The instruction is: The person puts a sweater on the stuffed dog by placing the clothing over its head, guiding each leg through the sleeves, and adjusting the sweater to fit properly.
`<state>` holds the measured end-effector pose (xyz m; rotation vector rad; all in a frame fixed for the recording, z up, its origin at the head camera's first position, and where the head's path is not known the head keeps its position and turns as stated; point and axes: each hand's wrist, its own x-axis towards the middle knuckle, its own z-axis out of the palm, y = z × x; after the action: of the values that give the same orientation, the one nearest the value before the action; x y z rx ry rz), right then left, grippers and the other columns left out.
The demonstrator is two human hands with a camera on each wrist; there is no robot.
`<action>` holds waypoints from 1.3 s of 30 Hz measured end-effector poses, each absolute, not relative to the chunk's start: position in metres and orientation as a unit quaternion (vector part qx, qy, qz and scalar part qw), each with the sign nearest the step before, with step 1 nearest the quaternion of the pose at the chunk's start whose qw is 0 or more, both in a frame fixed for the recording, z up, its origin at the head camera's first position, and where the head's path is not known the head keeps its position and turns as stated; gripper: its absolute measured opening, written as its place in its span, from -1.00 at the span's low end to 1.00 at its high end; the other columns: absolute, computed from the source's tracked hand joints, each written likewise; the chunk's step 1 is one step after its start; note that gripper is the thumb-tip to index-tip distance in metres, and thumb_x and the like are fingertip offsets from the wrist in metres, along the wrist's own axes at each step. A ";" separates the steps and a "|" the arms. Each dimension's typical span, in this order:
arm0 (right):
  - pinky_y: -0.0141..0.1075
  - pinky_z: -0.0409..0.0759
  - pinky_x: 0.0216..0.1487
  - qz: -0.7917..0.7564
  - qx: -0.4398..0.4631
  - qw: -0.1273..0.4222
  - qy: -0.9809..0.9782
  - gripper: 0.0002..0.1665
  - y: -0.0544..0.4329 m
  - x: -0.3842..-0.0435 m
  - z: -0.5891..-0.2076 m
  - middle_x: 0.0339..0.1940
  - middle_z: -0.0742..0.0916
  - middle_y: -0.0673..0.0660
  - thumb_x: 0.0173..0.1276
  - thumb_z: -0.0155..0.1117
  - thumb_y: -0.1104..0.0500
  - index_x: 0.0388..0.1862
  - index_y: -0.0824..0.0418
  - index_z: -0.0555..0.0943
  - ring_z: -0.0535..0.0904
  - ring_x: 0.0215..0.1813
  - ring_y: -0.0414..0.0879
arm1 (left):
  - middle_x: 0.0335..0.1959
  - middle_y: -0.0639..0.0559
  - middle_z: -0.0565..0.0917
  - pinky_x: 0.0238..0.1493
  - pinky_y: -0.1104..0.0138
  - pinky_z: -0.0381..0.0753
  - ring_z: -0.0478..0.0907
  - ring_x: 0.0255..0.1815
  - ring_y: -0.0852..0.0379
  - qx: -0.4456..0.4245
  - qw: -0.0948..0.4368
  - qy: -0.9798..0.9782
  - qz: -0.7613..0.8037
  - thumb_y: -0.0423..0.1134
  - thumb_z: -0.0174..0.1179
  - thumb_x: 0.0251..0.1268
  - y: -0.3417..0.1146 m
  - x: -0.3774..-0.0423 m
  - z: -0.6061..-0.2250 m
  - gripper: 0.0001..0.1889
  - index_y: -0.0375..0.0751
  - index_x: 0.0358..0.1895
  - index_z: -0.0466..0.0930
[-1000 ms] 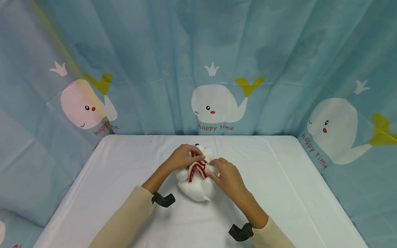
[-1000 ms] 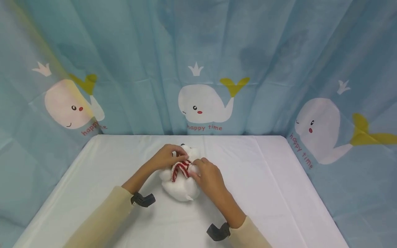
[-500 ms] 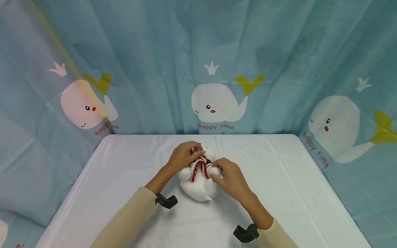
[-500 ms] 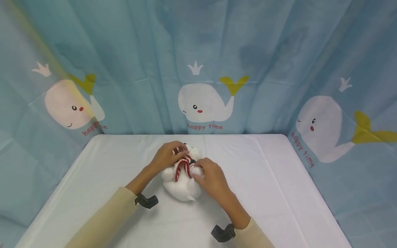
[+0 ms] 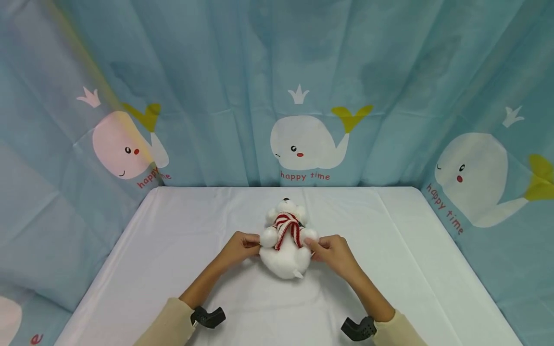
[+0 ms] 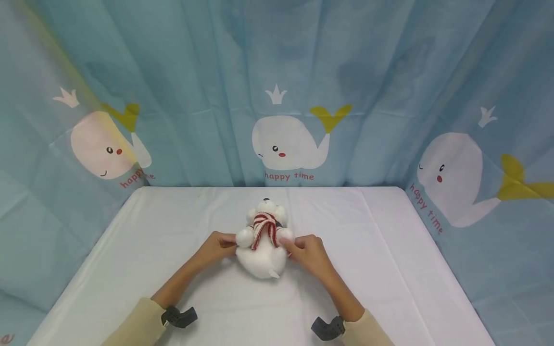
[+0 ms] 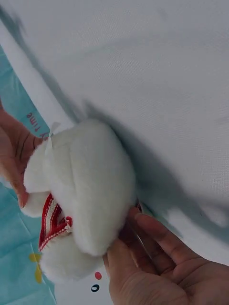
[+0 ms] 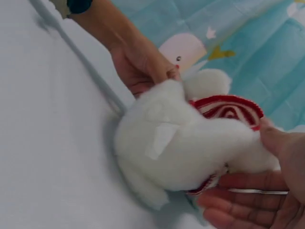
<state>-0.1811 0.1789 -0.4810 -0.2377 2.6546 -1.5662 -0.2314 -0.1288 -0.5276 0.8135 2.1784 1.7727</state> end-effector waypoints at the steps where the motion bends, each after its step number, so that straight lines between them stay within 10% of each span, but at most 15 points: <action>1: -0.35 0.59 -0.37 -0.515 -0.084 0.028 0.853 -0.47 0.179 -0.181 -0.483 -0.51 0.79 0.08 0.41 0.34 -0.18 -0.62 0.15 0.76 0.75 -0.42 -0.04 | -0.01 -0.37 0.71 -0.13 0.27 0.71 0.70 -0.06 0.24 0.285 0.095 0.740 0.602 -0.54 0.21 0.36 -0.128 -0.230 -0.528 -0.80 -0.55 -0.04 0.71; 9: -0.24 0.71 -0.24 -0.541 -0.107 0.075 0.831 -0.57 0.181 -0.185 -0.486 -0.39 0.79 0.13 0.47 0.23 0.17 -0.61 0.34 0.65 0.71 -0.32 -0.16 | -0.24 -0.11 0.77 -0.24 0.32 0.72 0.71 -0.20 0.15 0.296 -0.020 0.776 0.557 -0.59 0.34 0.16 -0.108 -0.224 -0.520 -0.81 -0.30 -0.23 0.83; 18: -0.14 0.72 -0.43 -0.576 -0.074 0.104 0.807 -0.78 0.182 -0.199 -0.490 -0.40 0.81 0.18 0.21 0.54 0.21 -0.34 0.39 0.78 0.74 -0.44 -0.06 | -0.39 0.13 0.68 -0.33 0.45 0.61 0.58 -0.37 0.25 0.379 -0.143 0.814 0.416 -0.60 0.45 0.00 -0.095 -0.225 -0.511 -0.75 -0.15 -0.34 0.77; 39: -0.42 0.30 -0.65 -0.295 -0.259 0.051 0.918 -0.76 0.215 -0.206 -0.480 -0.82 0.57 -0.15 0.21 0.41 0.39 -0.62 0.18 0.77 0.35 -0.72 -0.34 | -0.73 0.31 0.25 -0.59 0.39 0.13 0.14 -0.63 0.33 0.315 -0.085 0.941 0.085 -0.25 0.52 0.01 -0.138 -0.236 -0.506 -0.54 0.13 -0.72 0.35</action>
<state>-0.2065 0.2148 -0.4803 -0.7881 2.7950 -0.8993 -0.2356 -0.1383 -0.5058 1.0474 3.1281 0.2829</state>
